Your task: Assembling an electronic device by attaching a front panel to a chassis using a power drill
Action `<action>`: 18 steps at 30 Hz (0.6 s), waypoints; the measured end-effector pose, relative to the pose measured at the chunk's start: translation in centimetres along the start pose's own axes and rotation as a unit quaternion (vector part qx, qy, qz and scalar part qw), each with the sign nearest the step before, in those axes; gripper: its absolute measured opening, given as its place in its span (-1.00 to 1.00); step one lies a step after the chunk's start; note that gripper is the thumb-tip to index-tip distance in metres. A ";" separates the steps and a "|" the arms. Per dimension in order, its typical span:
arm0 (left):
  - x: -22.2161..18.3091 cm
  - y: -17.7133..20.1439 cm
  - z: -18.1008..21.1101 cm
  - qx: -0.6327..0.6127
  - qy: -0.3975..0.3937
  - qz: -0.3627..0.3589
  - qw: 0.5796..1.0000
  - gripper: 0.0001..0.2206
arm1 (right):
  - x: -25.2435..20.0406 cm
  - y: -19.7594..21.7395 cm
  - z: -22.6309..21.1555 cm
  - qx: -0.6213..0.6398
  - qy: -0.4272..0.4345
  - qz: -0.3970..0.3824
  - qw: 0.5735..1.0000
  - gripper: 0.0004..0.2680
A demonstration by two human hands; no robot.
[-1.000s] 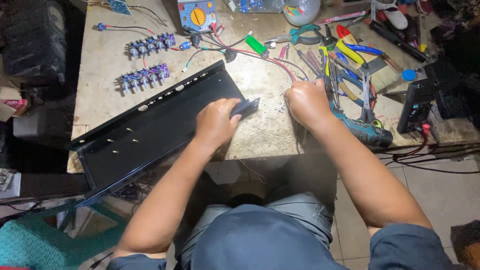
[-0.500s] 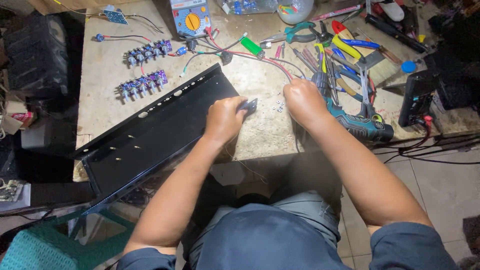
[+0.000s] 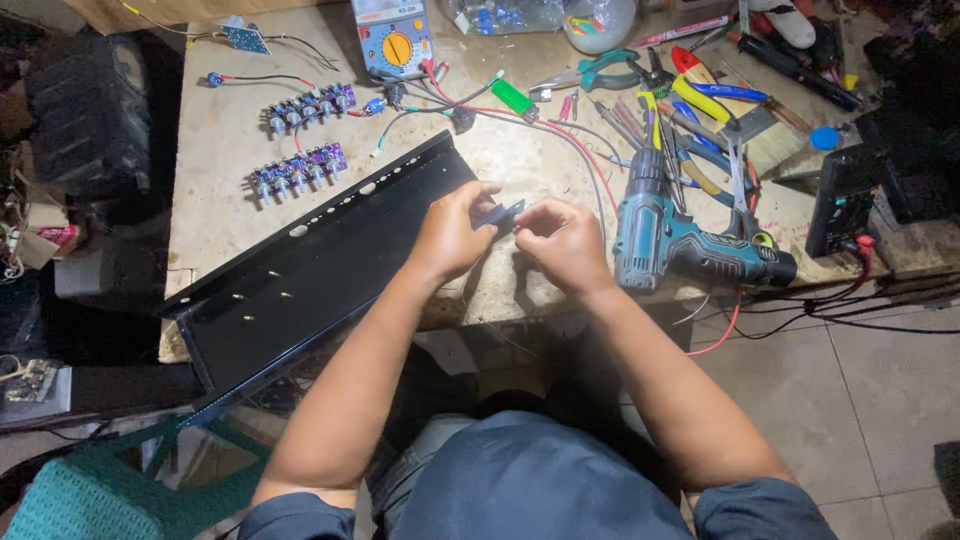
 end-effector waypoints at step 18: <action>-0.2 0.2 -0.2 -0.053 0.013 0.016 0.998 -0.60 | -1.1 -1.8 -1.3 0.048 -0.017 0.095 0.994 -0.84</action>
Point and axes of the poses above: each hand's wrist, its own x-axis towards the middle knuckle, its own y-axis out of the back of the hand, z = x × y, the point moved 4 cm from there along x, towards the middle knuckle, and after that the axes turned 7 degrees about y, right-handed, at the moved point
